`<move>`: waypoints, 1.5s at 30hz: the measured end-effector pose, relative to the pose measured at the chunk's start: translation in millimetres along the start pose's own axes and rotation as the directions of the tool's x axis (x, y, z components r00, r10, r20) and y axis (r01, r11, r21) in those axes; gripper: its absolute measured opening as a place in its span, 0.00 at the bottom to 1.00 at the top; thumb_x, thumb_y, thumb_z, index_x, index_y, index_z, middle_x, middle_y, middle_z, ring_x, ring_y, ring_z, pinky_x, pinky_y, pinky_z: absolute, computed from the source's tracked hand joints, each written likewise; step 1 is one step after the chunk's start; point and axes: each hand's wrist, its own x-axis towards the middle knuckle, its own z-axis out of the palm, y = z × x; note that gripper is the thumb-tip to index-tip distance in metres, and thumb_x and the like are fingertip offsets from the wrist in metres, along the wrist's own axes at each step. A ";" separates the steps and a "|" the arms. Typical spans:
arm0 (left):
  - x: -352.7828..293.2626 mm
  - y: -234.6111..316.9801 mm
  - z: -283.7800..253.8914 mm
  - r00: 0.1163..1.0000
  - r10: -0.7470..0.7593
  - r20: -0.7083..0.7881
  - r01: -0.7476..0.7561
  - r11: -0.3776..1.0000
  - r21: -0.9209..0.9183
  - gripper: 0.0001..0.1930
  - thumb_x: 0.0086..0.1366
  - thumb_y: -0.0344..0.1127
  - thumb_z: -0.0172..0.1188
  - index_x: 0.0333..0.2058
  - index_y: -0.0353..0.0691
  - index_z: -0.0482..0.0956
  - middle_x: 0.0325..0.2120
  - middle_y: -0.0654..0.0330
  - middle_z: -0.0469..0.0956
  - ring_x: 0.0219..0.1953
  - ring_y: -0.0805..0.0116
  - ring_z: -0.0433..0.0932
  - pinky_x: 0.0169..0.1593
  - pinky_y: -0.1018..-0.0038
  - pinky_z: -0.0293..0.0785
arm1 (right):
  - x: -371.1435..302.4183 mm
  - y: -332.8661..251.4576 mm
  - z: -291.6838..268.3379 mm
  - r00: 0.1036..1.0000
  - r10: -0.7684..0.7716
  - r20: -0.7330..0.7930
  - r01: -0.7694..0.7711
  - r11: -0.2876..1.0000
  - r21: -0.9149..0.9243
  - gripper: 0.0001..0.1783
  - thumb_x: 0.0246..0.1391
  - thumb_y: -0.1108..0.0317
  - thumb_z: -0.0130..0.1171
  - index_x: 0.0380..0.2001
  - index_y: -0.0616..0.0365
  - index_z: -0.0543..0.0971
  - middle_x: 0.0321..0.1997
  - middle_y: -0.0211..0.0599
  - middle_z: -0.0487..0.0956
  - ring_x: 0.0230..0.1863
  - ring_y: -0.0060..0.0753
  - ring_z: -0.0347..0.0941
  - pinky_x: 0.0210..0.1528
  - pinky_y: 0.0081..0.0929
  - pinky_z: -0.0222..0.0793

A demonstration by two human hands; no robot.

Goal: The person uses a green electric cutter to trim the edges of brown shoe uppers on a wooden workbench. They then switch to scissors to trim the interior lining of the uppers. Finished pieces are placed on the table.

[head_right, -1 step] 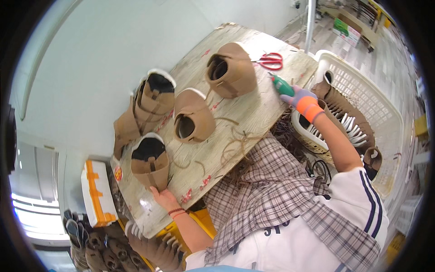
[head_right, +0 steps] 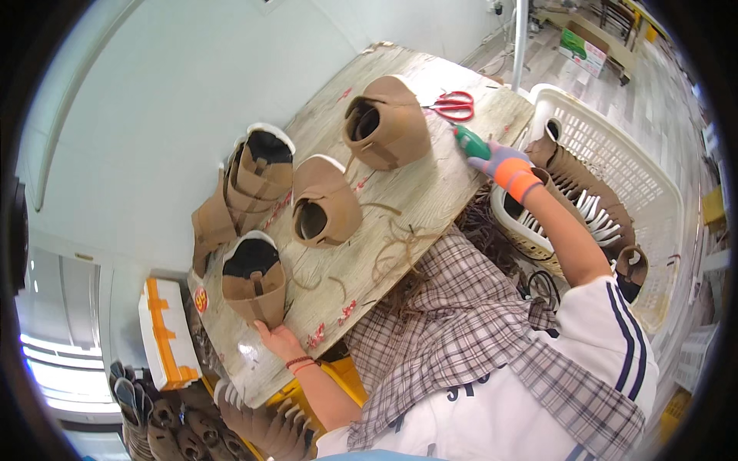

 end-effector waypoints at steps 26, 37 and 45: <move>13.9 -14.8 -20.1 0.976 0.207 -0.066 -0.178 0.937 0.299 0.26 0.71 0.38 0.44 0.61 0.24 0.58 0.59 0.43 0.63 0.59 0.52 0.64 0.63 0.62 0.58 | 107.4 -9.2 37.1 0.904 -0.231 -0.361 0.399 0.762 0.511 0.26 0.52 0.49 0.60 0.48 0.56 0.78 0.43 0.47 0.81 0.43 0.43 0.78 0.48 0.32 0.72; 22.0 -38.6 -35.3 0.930 0.365 -0.039 -0.218 0.635 0.741 0.29 0.72 0.46 0.45 0.60 0.24 0.59 0.60 0.42 0.63 0.59 0.52 0.65 0.62 0.63 0.57 | 155.7 38.7 83.2 0.869 0.034 -0.493 0.415 0.492 0.765 0.16 0.52 0.65 0.61 0.45 0.56 0.79 0.38 0.39 0.82 0.38 0.28 0.78 0.43 0.21 0.71; 3.5 -4.4 -5.6 0.972 0.179 -0.152 -0.151 0.972 0.179 0.35 0.69 0.54 0.50 0.58 0.24 0.63 0.57 0.50 0.67 0.55 0.60 0.68 0.58 0.68 0.62 | 120.2 11.1 58.4 0.609 -0.221 -0.761 0.457 0.883 0.110 0.17 0.51 0.65 0.59 0.46 0.51 0.79 0.52 0.41 0.76 0.56 0.46 0.68 0.57 0.38 0.64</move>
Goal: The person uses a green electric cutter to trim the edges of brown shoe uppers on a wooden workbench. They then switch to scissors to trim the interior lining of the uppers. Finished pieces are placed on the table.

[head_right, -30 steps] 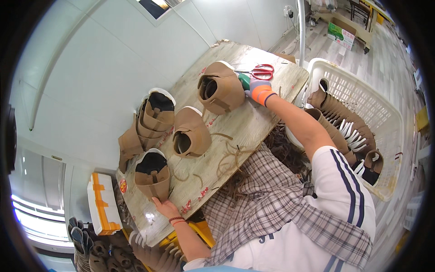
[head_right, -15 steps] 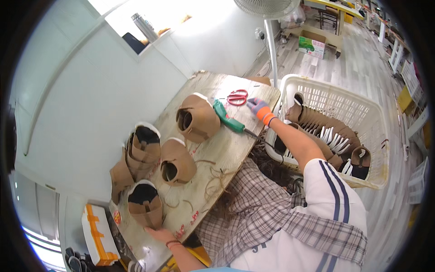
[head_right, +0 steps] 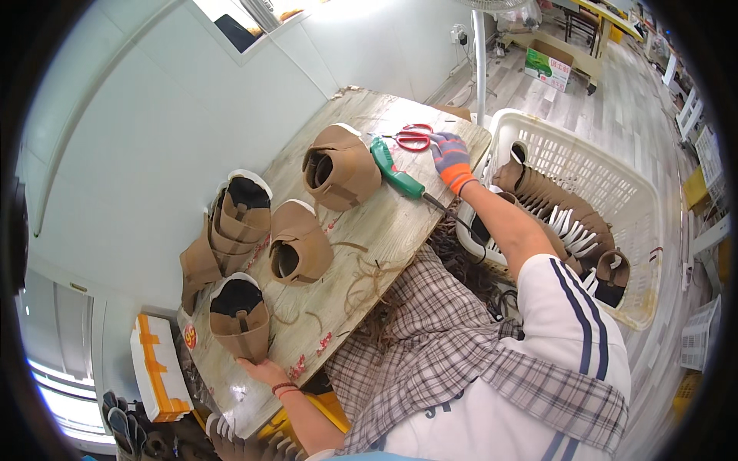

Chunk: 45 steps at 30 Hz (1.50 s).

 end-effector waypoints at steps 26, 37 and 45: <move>3.0 -31.1 2.7 0.976 -0.131 0.174 0.174 0.948 -0.267 0.30 0.71 0.50 0.45 0.61 0.29 0.61 0.61 0.52 0.64 0.59 0.59 0.65 0.62 0.64 0.61 | 154.0 116.1 -17.8 0.650 0.272 0.709 -0.758 0.297 0.581 0.09 0.54 0.80 0.50 0.39 0.68 0.75 0.30 0.39 0.78 0.23 0.27 0.74 0.26 0.20 0.73; -114.2 119.8 -29.2 0.834 -0.485 0.264 0.549 0.780 -0.301 0.13 0.68 0.41 0.47 0.26 0.42 0.67 0.19 0.65 0.59 0.20 0.71 0.58 0.24 0.74 0.56 | 20.7 -1.8 -138.5 0.615 0.068 0.785 -0.690 0.529 0.495 0.20 0.56 0.71 0.59 0.53 0.61 0.73 0.39 0.32 0.79 0.32 0.18 0.74 0.31 0.18 0.70; -203.4 57.5 -107.5 0.497 -0.838 0.223 0.834 0.391 -0.389 0.16 0.71 0.45 0.48 0.43 0.37 0.68 0.35 0.60 0.70 0.36 0.66 0.69 0.42 0.69 0.67 | -137.7 -239.2 -123.8 0.442 -0.772 0.457 0.350 0.617 0.705 0.22 0.39 0.68 0.69 0.40 0.58 0.74 0.40 0.42 0.75 0.40 0.47 0.72 0.46 0.36 0.70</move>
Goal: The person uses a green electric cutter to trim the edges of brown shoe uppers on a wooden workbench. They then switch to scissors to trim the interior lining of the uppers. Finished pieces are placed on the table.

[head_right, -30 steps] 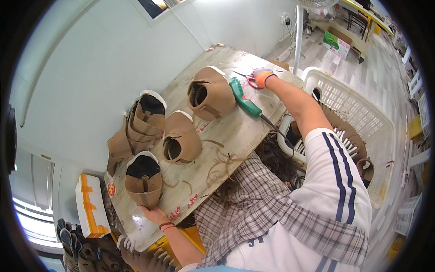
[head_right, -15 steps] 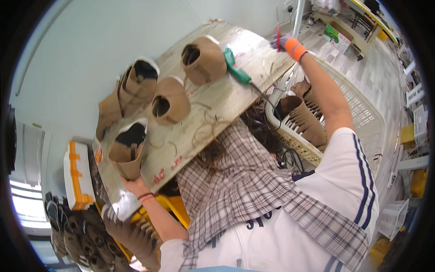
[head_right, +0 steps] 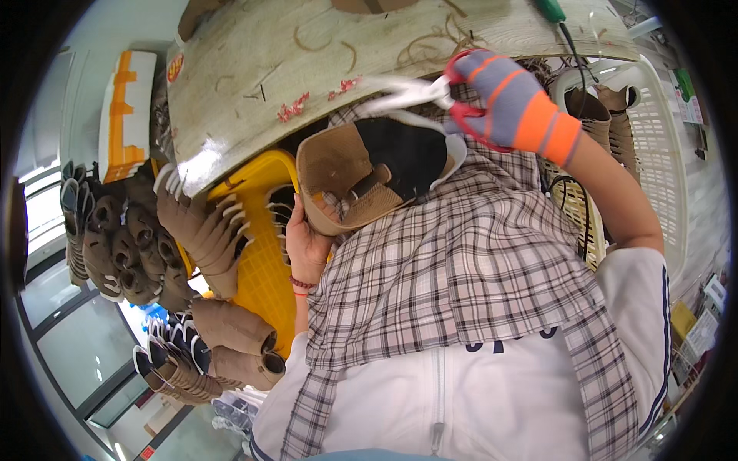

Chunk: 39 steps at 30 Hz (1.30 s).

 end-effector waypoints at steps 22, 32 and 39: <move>13.7 -33.2 8.5 0.967 0.247 0.059 -0.251 0.965 0.075 0.16 0.72 0.42 0.43 0.45 0.35 0.72 0.42 0.57 0.76 0.46 0.63 0.74 0.57 0.64 0.68 | 30.0 -13.2 91.7 0.847 -0.204 0.492 0.401 0.853 -0.336 0.25 0.39 0.55 0.67 0.41 0.56 0.77 0.38 0.34 0.78 0.41 0.36 0.75 0.43 0.31 0.69; 3.8 -34.6 29.7 0.968 0.248 -0.035 -0.242 0.962 0.130 0.15 0.73 0.43 0.44 0.40 0.35 0.73 0.37 0.58 0.76 0.43 0.64 0.74 0.56 0.64 0.68 | 33.4 -15.3 75.8 0.887 -0.196 0.417 0.318 0.916 -0.245 0.24 0.38 0.56 0.69 0.40 0.54 0.76 0.36 0.34 0.77 0.37 0.37 0.75 0.39 0.34 0.71; 4.3 -34.4 16.4 0.966 0.242 0.088 -0.251 0.963 0.098 0.16 0.73 0.43 0.44 0.39 0.34 0.72 0.37 0.57 0.76 0.46 0.64 0.73 0.59 0.62 0.64 | 26.3 -6.6 68.5 0.812 0.076 0.579 0.115 0.951 -0.286 0.24 0.37 0.59 0.69 0.40 0.55 0.75 0.35 0.35 0.77 0.38 0.40 0.74 0.43 0.35 0.68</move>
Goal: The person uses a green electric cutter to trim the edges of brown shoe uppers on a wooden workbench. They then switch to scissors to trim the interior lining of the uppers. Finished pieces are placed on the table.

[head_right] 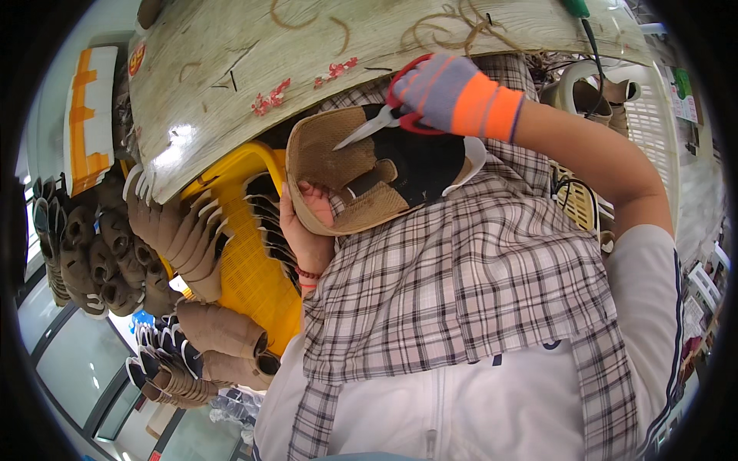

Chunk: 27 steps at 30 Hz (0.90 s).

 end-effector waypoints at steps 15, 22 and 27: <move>6.3 -2.8 -4.5 0.987 -0.007 -0.159 0.019 0.997 0.070 0.16 0.73 0.41 0.42 0.42 0.34 0.72 0.48 0.54 0.73 0.53 0.60 0.70 0.64 0.61 0.60 | -19.5 19.7 50.5 0.983 -0.101 -0.154 0.086 0.991 -0.101 0.26 0.34 0.57 0.69 0.39 0.55 0.75 0.34 0.34 0.77 0.40 0.38 0.74 0.43 0.32 0.68; 3.9 -0.8 0.5 0.987 0.004 -0.162 0.000 1.000 0.023 0.16 0.73 0.42 0.43 0.41 0.34 0.72 0.46 0.54 0.73 0.51 0.61 0.71 0.65 0.62 0.58 | -31.6 23.7 35.1 0.957 0.008 -0.290 0.012 0.998 0.070 0.21 0.36 0.59 0.68 0.35 0.56 0.77 0.27 0.38 0.77 0.32 0.44 0.75 0.38 0.36 0.70; -2.8 9.9 2.5 0.988 0.147 -0.043 -0.137 0.972 0.193 0.22 0.73 0.48 0.42 0.48 0.32 0.71 0.49 0.53 0.72 0.54 0.60 0.70 0.64 0.62 0.60 | -20.2 13.1 36.9 0.964 -0.009 -0.265 0.075 0.968 0.239 0.19 0.37 0.61 0.68 0.35 0.54 0.77 0.27 0.38 0.78 0.30 0.47 0.75 0.35 0.36 0.71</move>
